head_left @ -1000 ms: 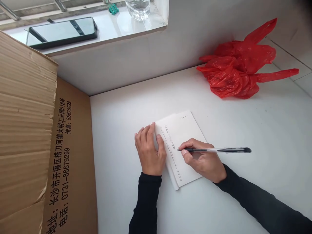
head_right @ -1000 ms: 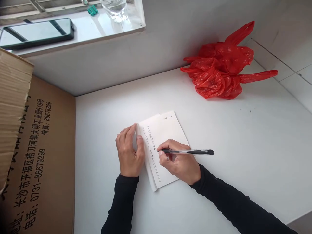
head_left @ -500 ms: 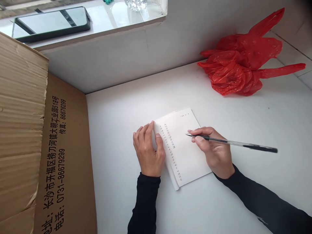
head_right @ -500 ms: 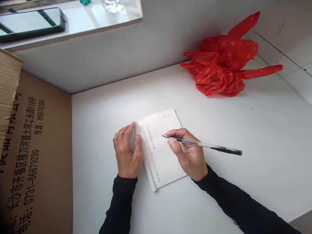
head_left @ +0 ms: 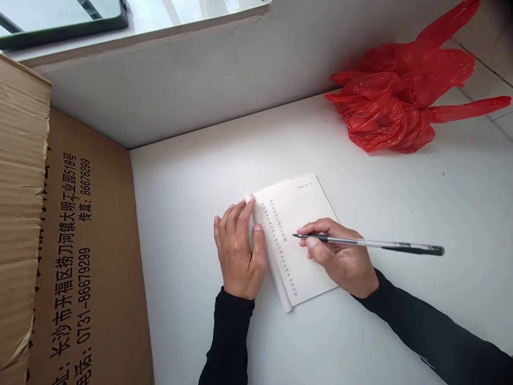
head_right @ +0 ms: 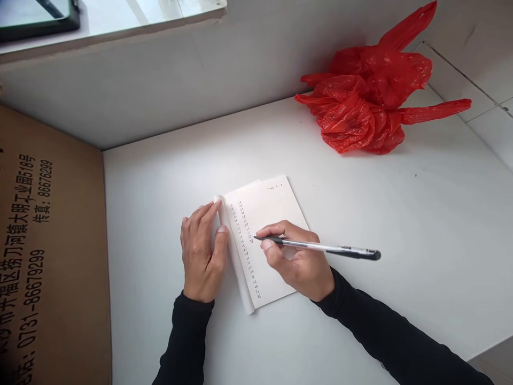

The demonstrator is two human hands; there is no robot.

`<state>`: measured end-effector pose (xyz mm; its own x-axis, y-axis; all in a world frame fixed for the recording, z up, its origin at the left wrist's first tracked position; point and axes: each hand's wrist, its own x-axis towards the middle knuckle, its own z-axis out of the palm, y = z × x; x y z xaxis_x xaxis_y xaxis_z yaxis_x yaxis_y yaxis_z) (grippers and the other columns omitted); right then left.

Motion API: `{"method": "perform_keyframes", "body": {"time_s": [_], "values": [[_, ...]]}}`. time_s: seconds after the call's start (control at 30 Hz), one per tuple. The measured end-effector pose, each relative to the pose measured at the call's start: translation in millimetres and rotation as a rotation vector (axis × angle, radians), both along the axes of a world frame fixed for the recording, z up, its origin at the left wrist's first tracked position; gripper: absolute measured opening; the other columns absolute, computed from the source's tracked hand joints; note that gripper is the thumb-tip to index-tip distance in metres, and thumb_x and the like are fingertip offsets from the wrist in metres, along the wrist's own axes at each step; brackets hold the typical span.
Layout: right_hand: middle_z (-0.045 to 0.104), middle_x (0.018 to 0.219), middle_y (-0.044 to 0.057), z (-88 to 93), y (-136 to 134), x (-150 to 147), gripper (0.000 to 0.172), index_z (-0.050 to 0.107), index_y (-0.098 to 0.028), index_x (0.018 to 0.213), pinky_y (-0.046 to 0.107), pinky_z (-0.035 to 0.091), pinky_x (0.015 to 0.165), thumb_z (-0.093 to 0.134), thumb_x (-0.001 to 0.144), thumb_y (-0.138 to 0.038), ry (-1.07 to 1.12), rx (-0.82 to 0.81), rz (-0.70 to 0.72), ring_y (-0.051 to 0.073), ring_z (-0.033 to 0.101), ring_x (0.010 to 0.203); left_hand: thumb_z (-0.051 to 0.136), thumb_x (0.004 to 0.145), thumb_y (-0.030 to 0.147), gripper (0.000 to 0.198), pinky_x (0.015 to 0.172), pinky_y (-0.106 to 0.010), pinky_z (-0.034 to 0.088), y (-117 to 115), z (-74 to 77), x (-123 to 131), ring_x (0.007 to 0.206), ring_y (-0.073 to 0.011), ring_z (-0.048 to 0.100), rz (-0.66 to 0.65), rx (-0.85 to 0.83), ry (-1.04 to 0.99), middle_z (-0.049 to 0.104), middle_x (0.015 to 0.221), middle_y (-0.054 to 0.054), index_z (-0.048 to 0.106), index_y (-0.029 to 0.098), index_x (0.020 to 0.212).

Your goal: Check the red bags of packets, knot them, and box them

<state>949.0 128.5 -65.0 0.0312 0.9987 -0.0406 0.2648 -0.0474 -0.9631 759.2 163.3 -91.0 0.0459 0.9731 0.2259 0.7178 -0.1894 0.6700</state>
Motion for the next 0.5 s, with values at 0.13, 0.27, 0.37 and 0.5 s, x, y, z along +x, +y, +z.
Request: {"method": "perform_keyframes", "body": {"time_s": [0.13, 0.27, 0.37, 0.5], "values": [[0.069, 0.081, -0.001, -0.7, -1.4, -4.2, 0.012, 0.069, -0.025, 0.098, 0.027, 0.054, 0.059, 0.065, 0.089, -0.019, -0.131, -0.003, 0.052, 0.013, 0.062, 0.064, 0.040, 0.102, 0.018, 0.047, 0.126, -0.053, 0.016, 0.0, -1.6, 1.2, 0.144, -0.0241, 0.041, 0.009, 0.008, 0.006, 0.055, 0.147, -0.006, 0.050, 0.025, 0.146], [0.064, 0.075, -0.002, -1.0, -1.2, -6.9, 0.010, 0.067, -0.024, 0.091, 0.026, 0.049, 0.054, 0.064, 0.087, -0.016, -0.202, 0.041, 0.084, 0.012, 0.056, 0.060, 0.040, 0.101, 0.016, 0.047, 0.126, -0.053, 0.016, -0.2, -3.1, 2.2, 0.144, -0.0238, 0.041, 0.016, 0.008, 0.012, 0.056, 0.146, -0.006, 0.051, 0.025, 0.146], [0.064, 0.077, -0.002, -0.8, -1.0, -7.0, 0.011, 0.066, -0.025, 0.089, 0.027, 0.050, 0.055, 0.063, 0.086, -0.014, -0.220, 0.052, 0.094, 0.012, 0.056, 0.060, 0.040, 0.101, 0.016, 0.047, 0.126, -0.053, 0.017, 0.0, -2.8, 2.5, 0.143, -0.0242, 0.041, 0.015, 0.005, 0.012, 0.056, 0.146, -0.006, 0.051, 0.025, 0.146], [0.065, 0.079, -0.002, -1.3, -0.7, -6.3, 0.012, 0.067, -0.025, 0.090, 0.028, 0.051, 0.058, 0.065, 0.085, -0.014, -0.227, 0.058, 0.106, 0.013, 0.058, 0.063, 0.040, 0.101, 0.016, 0.046, 0.125, -0.053, 0.017, 0.3, -2.1, 1.9, 0.143, -0.0245, 0.042, 0.015, 0.008, 0.012, 0.056, 0.146, -0.007, 0.052, 0.024, 0.145]]}}
